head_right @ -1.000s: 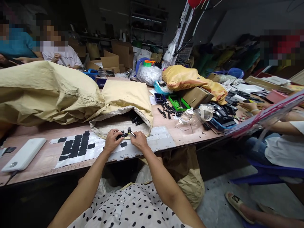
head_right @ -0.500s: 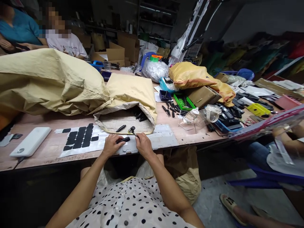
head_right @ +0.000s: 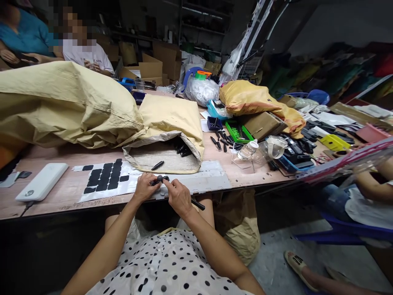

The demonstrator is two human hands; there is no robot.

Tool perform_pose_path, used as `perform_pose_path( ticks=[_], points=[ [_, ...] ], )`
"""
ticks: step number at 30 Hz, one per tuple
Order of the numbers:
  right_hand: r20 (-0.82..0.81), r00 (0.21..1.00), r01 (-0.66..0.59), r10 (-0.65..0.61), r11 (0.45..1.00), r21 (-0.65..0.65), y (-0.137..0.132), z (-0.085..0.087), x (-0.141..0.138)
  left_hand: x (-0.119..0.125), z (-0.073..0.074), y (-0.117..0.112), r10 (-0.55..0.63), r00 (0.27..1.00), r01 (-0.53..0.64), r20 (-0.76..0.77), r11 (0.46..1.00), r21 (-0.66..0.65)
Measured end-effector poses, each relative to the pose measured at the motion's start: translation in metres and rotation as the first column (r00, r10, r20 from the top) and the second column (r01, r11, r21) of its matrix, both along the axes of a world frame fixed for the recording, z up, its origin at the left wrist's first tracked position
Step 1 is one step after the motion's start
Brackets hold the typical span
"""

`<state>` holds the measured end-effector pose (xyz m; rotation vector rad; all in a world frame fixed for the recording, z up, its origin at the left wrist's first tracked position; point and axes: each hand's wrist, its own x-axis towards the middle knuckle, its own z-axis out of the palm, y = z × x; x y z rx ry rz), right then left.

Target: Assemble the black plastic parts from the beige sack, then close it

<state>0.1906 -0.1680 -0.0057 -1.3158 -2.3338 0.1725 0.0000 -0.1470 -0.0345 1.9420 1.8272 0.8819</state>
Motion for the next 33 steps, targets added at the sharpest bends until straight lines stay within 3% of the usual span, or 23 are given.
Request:
perform_pose_path(
  ticks=[13, 17, 24, 29, 33],
  points=[
    [-0.03, 0.995, 0.098, -0.097, 0.995, 0.02, 0.013, -0.007, 0.007, -0.002, -0.002, 0.002, -0.003, 1.0, 0.003, 0.004, 1.0, 0.001],
    [-0.055, 0.984, 0.169, -0.167, 0.985, 0.041, 0.034, -0.005, 0.012, -0.001, 0.0, 0.001, 0.005, 1.0, -0.005, -0.004, 1.0, 0.003],
    [0.13, 0.966, 0.219, -0.222, 0.975, 0.038, 0.081, -0.017, 0.019, 0.002, 0.0, -0.002, 0.028, 0.999, -0.028, -0.042, 0.999, 0.017],
    [0.123, 0.962, 0.241, -0.246, 0.969, 0.054, 0.084, -0.028, 0.015, -0.003, -0.003, 0.0, 0.013, 1.0, -0.012, -0.027, 1.0, 0.017],
    [0.122, 0.962, 0.241, -0.245, 0.969, 0.045, 0.081, -0.025, 0.012, -0.006, 0.005, -0.005, -0.031, 0.999, 0.031, 0.021, 0.999, 0.025]
  ],
)
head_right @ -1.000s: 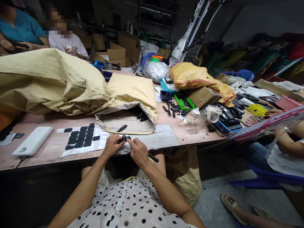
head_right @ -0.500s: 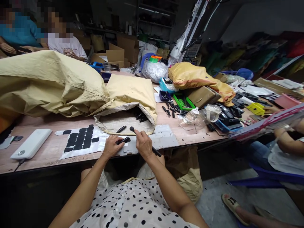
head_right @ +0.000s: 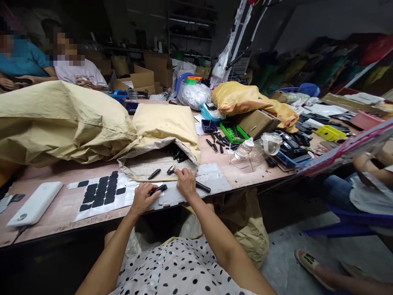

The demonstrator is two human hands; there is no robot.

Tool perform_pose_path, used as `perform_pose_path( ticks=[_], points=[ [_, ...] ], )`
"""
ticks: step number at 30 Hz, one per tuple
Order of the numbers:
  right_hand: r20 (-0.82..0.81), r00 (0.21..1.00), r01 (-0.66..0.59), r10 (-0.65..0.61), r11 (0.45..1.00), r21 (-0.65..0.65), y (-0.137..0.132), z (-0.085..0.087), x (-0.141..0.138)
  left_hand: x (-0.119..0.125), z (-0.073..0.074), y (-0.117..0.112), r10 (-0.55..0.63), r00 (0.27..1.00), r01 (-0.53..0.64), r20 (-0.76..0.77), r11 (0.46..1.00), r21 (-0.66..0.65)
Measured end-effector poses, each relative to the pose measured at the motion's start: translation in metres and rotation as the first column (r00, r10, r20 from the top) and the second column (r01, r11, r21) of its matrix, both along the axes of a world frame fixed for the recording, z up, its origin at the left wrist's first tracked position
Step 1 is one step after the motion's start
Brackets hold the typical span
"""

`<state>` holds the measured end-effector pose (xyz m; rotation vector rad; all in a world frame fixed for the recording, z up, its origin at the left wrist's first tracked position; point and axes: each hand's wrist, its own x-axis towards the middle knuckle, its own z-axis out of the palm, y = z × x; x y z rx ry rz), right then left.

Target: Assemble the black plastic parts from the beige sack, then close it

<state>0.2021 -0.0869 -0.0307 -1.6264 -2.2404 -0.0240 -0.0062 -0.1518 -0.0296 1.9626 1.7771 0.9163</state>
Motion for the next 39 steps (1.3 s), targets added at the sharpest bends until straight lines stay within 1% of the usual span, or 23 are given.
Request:
perform_pose_path(
  ticks=[3, 5, 7, 8, 10, 13, 15, 17, 19, 20, 21, 22, 23, 24, 25, 26, 27, 28, 29, 31, 34, 37, 39],
  points=[
    [0.008, 1.0, 0.005, -0.005, 1.0, -0.011, 0.0, 0.004, -0.002, 0.006, 0.012, -0.021, -0.12, 0.987, 0.122, 0.109, 0.993, -0.011],
    [0.017, 1.0, 0.011, -0.011, 1.0, -0.019, 0.0, 0.005, -0.003, 0.015, 0.016, -0.044, -0.23, 0.952, 0.25, 0.204, 0.965, -0.081],
    [0.021, 1.0, 0.017, -0.016, 1.0, -0.024, -0.001, 0.006, -0.004, 0.026, 0.014, -0.066, -0.298, 0.919, 0.35, 0.258, 0.917, -0.188],
    [0.021, 1.0, 0.017, -0.016, 1.0, -0.025, -0.001, 0.007, -0.004, 0.032, 0.01, -0.076, -0.304, 0.918, 0.366, 0.255, 0.896, -0.251],
    [0.02, 1.0, 0.012, -0.012, 1.0, -0.023, -0.001, 0.007, -0.004, 0.039, -0.003, -0.088, -0.267, 0.946, 0.32, 0.185, 0.864, -0.389],
    [0.024, 1.0, 0.005, -0.005, 1.0, -0.013, 0.0, 0.007, -0.005, 0.043, -0.025, -0.093, -0.192, 0.981, 0.154, -0.006, 0.806, -0.572],
    [0.03, 1.0, 0.006, -0.006, 1.0, -0.003, 0.0, 0.007, -0.005, 0.041, -0.031, -0.092, -0.213, 0.97, 0.089, -0.113, 0.751, -0.654],
    [0.036, 0.999, 0.011, -0.011, 1.0, 0.007, 0.0, 0.006, -0.006, 0.039, -0.025, -0.09, -0.295, 0.947, 0.117, -0.128, 0.688, -0.716],
    [0.042, 0.999, 0.015, -0.016, 1.0, 0.018, 0.001, 0.005, -0.006, 0.038, -0.007, -0.084, -0.38, 0.925, 0.241, -0.02, 0.626, -0.741],
    [0.045, 0.999, 0.016, -0.017, 1.0, 0.026, 0.001, 0.004, -0.006, 0.038, 0.004, -0.078, -0.4, 0.915, 0.314, 0.057, 0.615, -0.723],
    [0.05, 0.999, 0.016, -0.018, 0.999, 0.035, 0.001, 0.003, -0.006, 0.037, 0.015, -0.071, -0.4, 0.907, 0.375, 0.13, 0.627, -0.683],
    [0.055, 0.998, 0.015, -0.018, 0.999, 0.044, 0.001, 0.002, -0.006, 0.036, 0.025, -0.062, -0.378, 0.908, 0.402, 0.179, 0.67, -0.624],
    [0.06, 0.998, 0.015, -0.018, 0.999, 0.05, 0.001, 0.002, -0.006, 0.034, 0.034, -0.05, -0.332, 0.922, 0.386, 0.199, 0.738, -0.554],
    [0.064, 0.998, 0.015, -0.019, 0.999, 0.052, 0.001, 0.001, -0.006, 0.03, 0.041, -0.036, -0.261, 0.946, 0.322, 0.192, 0.818, -0.476],
    [0.067, 0.998, 0.016, -0.019, 0.999, 0.051, 0.001, 0.001, -0.006, 0.027, 0.044, -0.021, -0.163, 0.974, 0.213, 0.157, 0.894, -0.393],
    [0.068, 0.997, 0.017, -0.02, 0.999, 0.047, 0.001, 0.0, -0.006, 0.022, 0.046, -0.005, -0.047, 0.993, 0.078, 0.107, 0.947, -0.31],
    [0.068, 0.997, 0.018, -0.021, 0.999, 0.042, 0.001, 0.0, -0.007, 0.017, 0.046, 0.01, 0.07, 0.997, -0.058, 0.044, 0.971, -0.233],
    [0.067, 0.998, 0.019, -0.022, 0.999, 0.038, 0.001, 0.0, -0.007, 0.013, 0.044, 0.025, 0.176, 0.984, -0.177, -0.02, 0.969, -0.173],
    [0.066, 0.998, 0.02, -0.022, 0.999, 0.037, 0.002, 0.001, -0.007, 0.008, 0.041, 0.037, 0.252, 0.965, -0.26, -0.074, 0.955, -0.14],
    [0.066, 0.998, 0.021, -0.023, 0.999, 0.038, 0.002, 0.001, -0.008, 0.002, 0.034, 0.055, 0.313, 0.938, -0.332, -0.153, 0.935, -0.125],
    [0.067, 0.997, 0.024, -0.026, 0.999, 0.034, 0.002, 0.001, -0.009, -0.002, 0.026, 0.058, 0.263, 0.95, -0.283, -0.17, 0.953, -0.105],
    [0.064, 0.998, 0.022, -0.023, 1.0, 0.021, 0.002, 0.002, -0.008, 0.0, 0.018, 0.042, 0.162, 0.979, -0.164, -0.121, 0.986, -0.01],
    [0.057, 0.998, 0.017, -0.017, 1.0, 0.011, 0.003, 0.003, -0.006, 0.004, 0.011, 0.03, 0.094, 0.991, -0.093, -0.092, 0.995, 0.019]
  ],
)
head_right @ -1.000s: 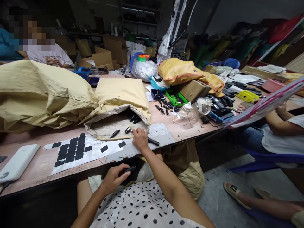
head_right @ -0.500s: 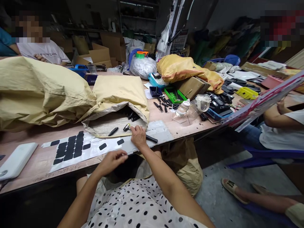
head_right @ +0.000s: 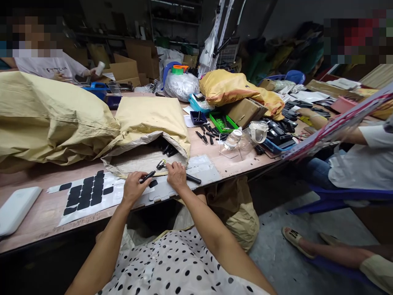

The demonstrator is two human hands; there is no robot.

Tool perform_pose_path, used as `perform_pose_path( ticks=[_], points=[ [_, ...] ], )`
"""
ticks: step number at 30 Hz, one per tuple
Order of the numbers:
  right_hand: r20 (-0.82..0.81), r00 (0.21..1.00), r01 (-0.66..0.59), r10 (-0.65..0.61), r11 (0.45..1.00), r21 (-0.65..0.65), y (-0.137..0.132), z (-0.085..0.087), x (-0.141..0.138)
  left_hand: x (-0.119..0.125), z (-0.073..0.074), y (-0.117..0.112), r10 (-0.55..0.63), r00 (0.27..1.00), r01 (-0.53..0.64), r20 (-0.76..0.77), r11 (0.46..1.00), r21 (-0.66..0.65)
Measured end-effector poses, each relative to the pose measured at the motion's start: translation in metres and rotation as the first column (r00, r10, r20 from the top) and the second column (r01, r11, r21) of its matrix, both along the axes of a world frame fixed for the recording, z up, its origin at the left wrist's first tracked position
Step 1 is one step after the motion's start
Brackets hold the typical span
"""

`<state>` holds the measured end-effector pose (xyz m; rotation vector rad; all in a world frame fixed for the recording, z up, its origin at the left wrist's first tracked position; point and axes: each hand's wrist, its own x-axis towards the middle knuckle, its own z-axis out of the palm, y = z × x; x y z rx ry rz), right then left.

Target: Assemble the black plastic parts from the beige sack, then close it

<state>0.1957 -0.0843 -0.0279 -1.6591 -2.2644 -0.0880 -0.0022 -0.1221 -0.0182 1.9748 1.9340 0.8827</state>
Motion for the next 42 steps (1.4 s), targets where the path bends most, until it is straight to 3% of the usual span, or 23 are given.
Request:
perform_pose_path(
  ticks=[7, 13, 22, 33, 38, 42],
  points=[
    [-0.14, 0.99, -0.036, 0.029, 0.998, -0.045, -0.007, 0.015, 0.002, 0.007, -0.014, -0.013, -0.018, 0.997, 0.022, 0.072, 0.999, -0.049],
    [-0.378, 0.899, -0.223, 0.222, 0.974, 0.041, -0.043, 0.023, -0.002, 0.007, -0.014, -0.011, -0.002, 0.993, 0.008, 0.115, 0.999, -0.05],
    [-0.285, 0.924, -0.262, 0.254, 0.965, 0.011, -0.062, 0.024, -0.006, 0.006, -0.017, -0.01, -0.022, 0.994, 0.028, 0.107, 0.998, -0.051],
    [-0.17, 0.974, -0.155, 0.152, 0.988, -0.007, -0.055, 0.021, 0.0, 0.01, -0.01, -0.012, -0.014, 0.994, 0.024, 0.106, 0.996, -0.089],
    [-0.16, 0.984, -0.078, 0.083, 0.996, 0.039, -0.02, 0.021, 0.007, 0.013, -0.005, -0.014, 0.01, 0.998, -0.004, 0.064, 0.995, -0.102],
    [-0.073, 0.997, -0.029, 0.027, 0.999, -0.02, 0.015, 0.019, 0.01, 0.015, -0.004, -0.015, 0.016, 0.999, -0.011, 0.036, 0.993, -0.119]
  ],
)
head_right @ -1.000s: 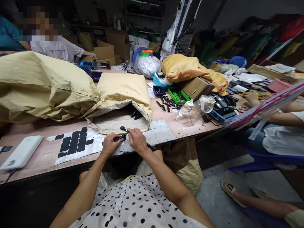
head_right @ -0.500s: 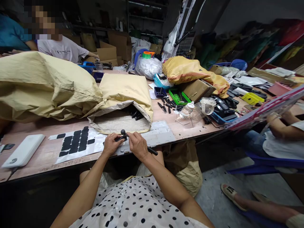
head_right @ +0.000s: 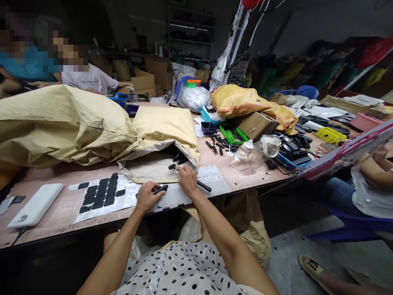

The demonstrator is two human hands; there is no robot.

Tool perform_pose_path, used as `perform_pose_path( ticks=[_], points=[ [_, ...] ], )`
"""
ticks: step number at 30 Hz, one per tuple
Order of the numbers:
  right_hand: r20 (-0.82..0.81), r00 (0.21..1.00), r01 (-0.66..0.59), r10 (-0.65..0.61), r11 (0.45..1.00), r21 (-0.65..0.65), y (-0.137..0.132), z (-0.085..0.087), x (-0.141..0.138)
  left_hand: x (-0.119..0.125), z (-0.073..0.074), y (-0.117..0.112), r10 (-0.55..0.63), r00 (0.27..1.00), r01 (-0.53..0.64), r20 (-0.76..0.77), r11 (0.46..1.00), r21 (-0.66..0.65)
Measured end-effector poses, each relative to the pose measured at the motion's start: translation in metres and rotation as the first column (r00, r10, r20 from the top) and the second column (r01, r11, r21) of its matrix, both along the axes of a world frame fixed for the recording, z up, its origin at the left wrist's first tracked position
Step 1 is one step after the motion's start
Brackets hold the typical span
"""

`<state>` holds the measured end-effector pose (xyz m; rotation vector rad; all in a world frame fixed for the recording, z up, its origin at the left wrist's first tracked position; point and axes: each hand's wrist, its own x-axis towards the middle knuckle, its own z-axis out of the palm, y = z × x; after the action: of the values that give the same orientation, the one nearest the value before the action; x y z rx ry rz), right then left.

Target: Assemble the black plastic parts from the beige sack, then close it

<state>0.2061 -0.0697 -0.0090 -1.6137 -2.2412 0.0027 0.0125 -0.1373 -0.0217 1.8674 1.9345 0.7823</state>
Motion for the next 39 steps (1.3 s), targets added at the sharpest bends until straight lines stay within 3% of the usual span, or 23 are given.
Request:
perform_pose_path(
  ticks=[7, 12, 16, 20, 22, 25, 27, 29, 32, 34, 36, 39],
  points=[
    [0.068, 0.997, 0.041, -0.041, 0.999, 0.011, 0.01, -0.017, -0.006, -0.004, -0.006, -0.002, -0.033, 0.999, 0.033, 0.011, 0.998, 0.059],
    [0.085, 0.995, 0.051, -0.051, 0.999, -0.001, 0.007, -0.015, -0.009, -0.009, -0.007, -0.001, -0.057, 0.997, 0.053, 0.048, 0.996, 0.066],
    [0.091, 0.994, 0.068, -0.067, 0.998, -0.01, 0.008, -0.011, -0.011, -0.009, 0.001, -0.007, -0.057, 0.985, 0.046, 0.16, 0.996, 0.072],
    [0.094, 0.993, 0.07, -0.068, 0.997, -0.022, 0.007, -0.009, -0.012, -0.002, 0.018, -0.038, -0.117, 0.93, 0.127, 0.348, 0.992, -0.005],
    [0.09, 0.993, 0.075, -0.072, 0.997, -0.031, 0.007, -0.009, -0.013, 0.004, 0.023, -0.06, -0.214, 0.894, 0.274, 0.394, 0.956, -0.102],
    [0.087, 0.994, 0.075, -0.071, 0.997, -0.036, 0.007, -0.009, -0.013, 0.014, 0.016, -0.089, -0.321, 0.866, 0.444, 0.384, 0.846, -0.295],
    [0.089, 0.994, 0.07, -0.067, 0.997, -0.032, 0.007, -0.01, -0.014, 0.019, 0.001, -0.1, -0.301, 0.907, 0.407, 0.293, 0.804, -0.434],
    [0.093, 0.993, 0.073, -0.071, 0.997, -0.024, 0.008, -0.011, -0.014, 0.022, -0.019, -0.104, -0.24, 0.958, 0.286, 0.156, 0.787, -0.546],
    [0.095, 0.993, 0.077, -0.076, 0.997, -0.007, 0.009, -0.012, -0.014, 0.02, -0.047, -0.105, -0.177, 0.984, 0.132, -0.009, 0.762, -0.634],
    [0.094, 0.993, 0.07, -0.07, 0.998, 0.004, 0.009, -0.013, -0.014, 0.015, -0.057, -0.107, -0.174, 0.984, 0.104, -0.042, 0.743, -0.661],
    [0.094, 0.993, 0.065, -0.066, 0.998, 0.012, 0.009, -0.013, -0.014, 0.012, -0.053, -0.108, -0.224, 0.974, 0.19, 0.037, 0.713, -0.675],
    [0.098, 0.993, 0.07, -0.071, 0.997, 0.022, 0.008, -0.013, -0.015, 0.013, -0.024, -0.097, -0.334, 0.858, 0.513, 0.389, 0.591, -0.623]
  ],
)
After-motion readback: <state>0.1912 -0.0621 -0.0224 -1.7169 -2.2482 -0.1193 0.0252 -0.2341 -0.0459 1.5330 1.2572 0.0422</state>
